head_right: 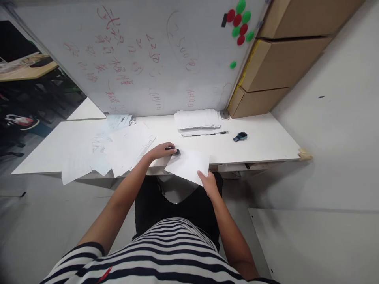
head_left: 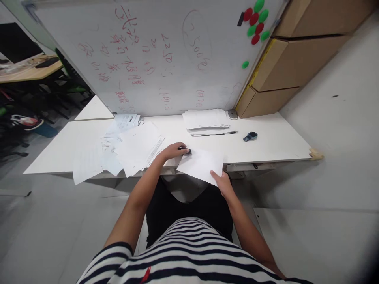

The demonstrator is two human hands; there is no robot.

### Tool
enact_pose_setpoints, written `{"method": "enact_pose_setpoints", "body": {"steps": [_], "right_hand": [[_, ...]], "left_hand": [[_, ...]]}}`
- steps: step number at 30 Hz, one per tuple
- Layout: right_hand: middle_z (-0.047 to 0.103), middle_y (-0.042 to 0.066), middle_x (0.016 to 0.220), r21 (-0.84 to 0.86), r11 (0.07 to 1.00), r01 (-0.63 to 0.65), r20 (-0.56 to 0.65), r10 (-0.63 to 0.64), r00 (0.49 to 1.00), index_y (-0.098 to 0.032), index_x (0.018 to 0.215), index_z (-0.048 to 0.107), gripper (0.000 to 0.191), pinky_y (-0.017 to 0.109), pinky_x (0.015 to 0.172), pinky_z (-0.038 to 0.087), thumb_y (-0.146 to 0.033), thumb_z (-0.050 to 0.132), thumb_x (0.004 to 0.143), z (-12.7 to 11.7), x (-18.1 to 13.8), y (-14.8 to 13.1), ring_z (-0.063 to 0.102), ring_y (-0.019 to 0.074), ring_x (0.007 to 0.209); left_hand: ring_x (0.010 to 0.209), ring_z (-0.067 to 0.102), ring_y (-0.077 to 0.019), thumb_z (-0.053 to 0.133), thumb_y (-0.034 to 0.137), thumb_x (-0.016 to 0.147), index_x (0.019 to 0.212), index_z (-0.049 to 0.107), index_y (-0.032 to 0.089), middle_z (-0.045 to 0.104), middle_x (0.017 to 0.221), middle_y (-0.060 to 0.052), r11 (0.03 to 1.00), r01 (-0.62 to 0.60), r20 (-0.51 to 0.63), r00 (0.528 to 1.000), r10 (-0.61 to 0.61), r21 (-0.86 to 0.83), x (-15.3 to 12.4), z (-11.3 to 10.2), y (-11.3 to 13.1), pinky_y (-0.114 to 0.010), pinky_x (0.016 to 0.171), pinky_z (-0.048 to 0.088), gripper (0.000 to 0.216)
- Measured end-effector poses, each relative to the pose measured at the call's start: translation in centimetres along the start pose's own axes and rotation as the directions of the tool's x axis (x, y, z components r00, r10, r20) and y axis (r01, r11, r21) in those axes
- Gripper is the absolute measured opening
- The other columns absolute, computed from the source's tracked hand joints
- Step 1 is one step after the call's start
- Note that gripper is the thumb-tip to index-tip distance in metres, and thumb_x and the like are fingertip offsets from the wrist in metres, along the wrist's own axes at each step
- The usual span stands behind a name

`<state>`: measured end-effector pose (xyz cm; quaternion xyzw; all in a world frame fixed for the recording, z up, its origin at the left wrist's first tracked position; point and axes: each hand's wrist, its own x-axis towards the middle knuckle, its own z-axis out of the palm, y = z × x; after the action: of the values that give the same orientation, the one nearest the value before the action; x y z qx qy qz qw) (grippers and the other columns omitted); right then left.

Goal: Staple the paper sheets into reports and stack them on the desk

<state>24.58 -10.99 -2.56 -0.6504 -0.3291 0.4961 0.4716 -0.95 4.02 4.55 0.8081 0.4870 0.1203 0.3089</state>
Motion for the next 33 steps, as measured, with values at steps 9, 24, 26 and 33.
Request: {"method": "enact_pose_setpoints", "body": {"steps": [9,24,26,33], "right_hand": [[0.074,0.011,0.099,-0.009,1.000,-0.005,0.063,0.005,0.998,-0.012,0.097,0.071,0.042,0.038,0.081,0.054,-0.040,0.074,0.067,-1.0,0.1,-0.1,0.069,0.0292,0.093],[0.074,0.010,0.100,0.002,0.999,-0.036,0.001,0.036,0.999,-0.014,0.099,0.071,0.040,0.038,0.084,0.054,-0.040,0.071,0.070,0.1,-0.4,1.7,0.068,0.0288,0.096],[0.074,0.010,0.101,-0.019,1.000,-0.020,0.003,0.020,1.000,-0.014,0.100,0.071,0.040,0.038,0.083,0.054,-0.041,0.070,0.072,0.1,-0.4,1.8,0.068,0.0289,0.095],[0.073,0.010,0.102,-0.025,1.000,-0.002,-0.012,0.001,1.000,-0.014,0.099,0.071,0.039,0.037,0.082,0.053,-0.041,0.070,0.071,0.1,-0.9,1.2,0.068,0.0290,0.096]], "left_hand": [[0.142,0.016,-0.0349,0.034,0.062,0.090,0.126,0.052,0.020,0.043,0.144,-0.013,0.943,0.190,-0.243,0.962,-0.123,0.273,5.4,3.0,1.7,-0.055,0.110,0.020,0.058],[0.146,0.001,-0.0330,0.036,0.047,0.092,0.121,0.055,0.019,0.035,0.150,-0.013,0.882,0.200,-0.350,0.936,-0.043,0.427,5.3,5.2,1.9,-0.062,0.112,0.002,0.045],[0.145,0.004,-0.0342,0.036,0.048,0.092,0.118,0.057,0.017,0.037,0.148,-0.015,0.888,0.213,-0.360,0.931,-0.058,0.407,5.2,5.1,1.8,-0.061,0.112,0.006,0.046],[0.126,0.043,-0.0281,0.024,0.051,0.096,0.117,0.057,0.021,0.059,0.124,-0.010,0.964,0.258,-0.456,0.867,-0.200,0.068,4.1,3.6,1.8,-0.044,0.098,0.040,0.049]]}}
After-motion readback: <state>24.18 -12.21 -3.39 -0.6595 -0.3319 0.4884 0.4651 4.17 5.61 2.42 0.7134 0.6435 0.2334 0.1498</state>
